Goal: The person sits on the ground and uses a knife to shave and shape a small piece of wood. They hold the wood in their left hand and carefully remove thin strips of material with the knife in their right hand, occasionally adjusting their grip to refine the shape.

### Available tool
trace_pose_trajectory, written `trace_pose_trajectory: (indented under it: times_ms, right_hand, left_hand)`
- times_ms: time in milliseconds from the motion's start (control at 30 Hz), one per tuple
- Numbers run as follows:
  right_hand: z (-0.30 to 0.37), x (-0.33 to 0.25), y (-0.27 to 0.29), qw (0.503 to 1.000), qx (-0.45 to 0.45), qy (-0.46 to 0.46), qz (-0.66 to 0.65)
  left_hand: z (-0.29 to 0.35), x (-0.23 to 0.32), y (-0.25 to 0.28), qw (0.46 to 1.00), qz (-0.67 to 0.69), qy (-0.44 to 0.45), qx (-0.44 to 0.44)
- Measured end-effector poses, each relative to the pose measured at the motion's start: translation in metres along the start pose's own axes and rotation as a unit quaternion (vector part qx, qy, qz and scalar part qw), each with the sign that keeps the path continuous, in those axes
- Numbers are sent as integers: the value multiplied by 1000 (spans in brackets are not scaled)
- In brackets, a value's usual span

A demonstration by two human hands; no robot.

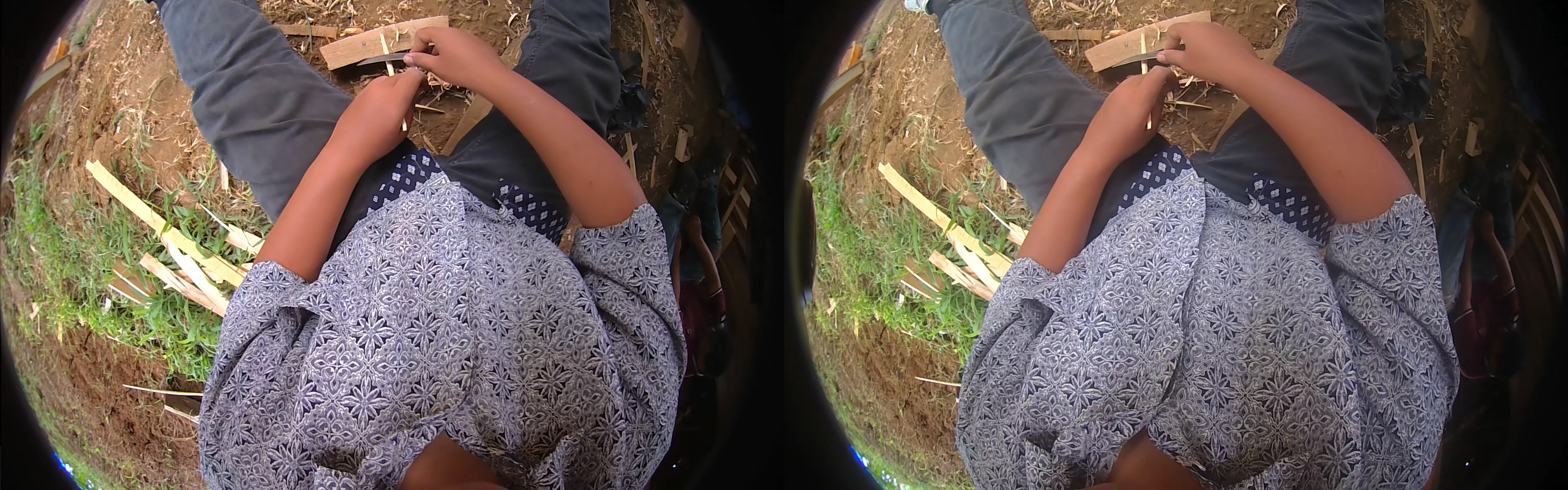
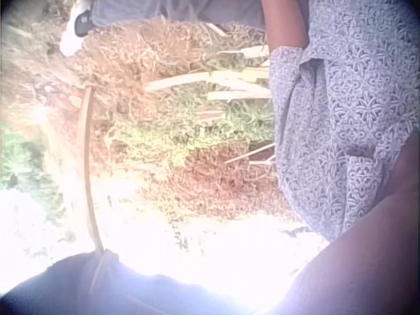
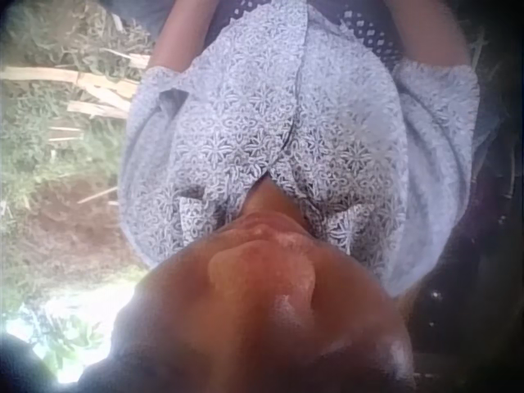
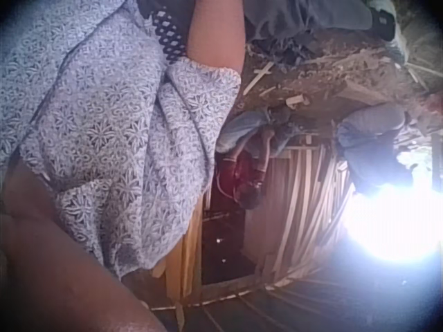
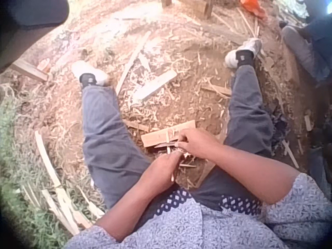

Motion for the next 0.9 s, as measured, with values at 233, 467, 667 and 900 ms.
trace_pose_trajectory:
  times_ms: [233,467,667,900]
  right_hand:
    - [-17,3,1,997,-13,-52,50]
    - [-37,7,-6,995,-5,-60,81]
    - [-48,10,-19,990,51,-103,88]
    - [-43,49,-9,991,77,-102,-29]
  left_hand:
    - [-1,4,-4,999,-26,6,-26]
    - [-3,-1,-6,999,-27,11,-33]
    - [-2,1,-2,999,-16,21,-40]
    - [2,12,1,999,-35,12,-37]
Point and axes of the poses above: each hand's wrist, its own z-axis away from the middle knuckle, its own y-axis out of the back of the hand, x = y × z, the point moved 9 cm from there along -z, towards the middle knuckle, and after that the axes turned 1 degree about -y, right-handed, at the moved point
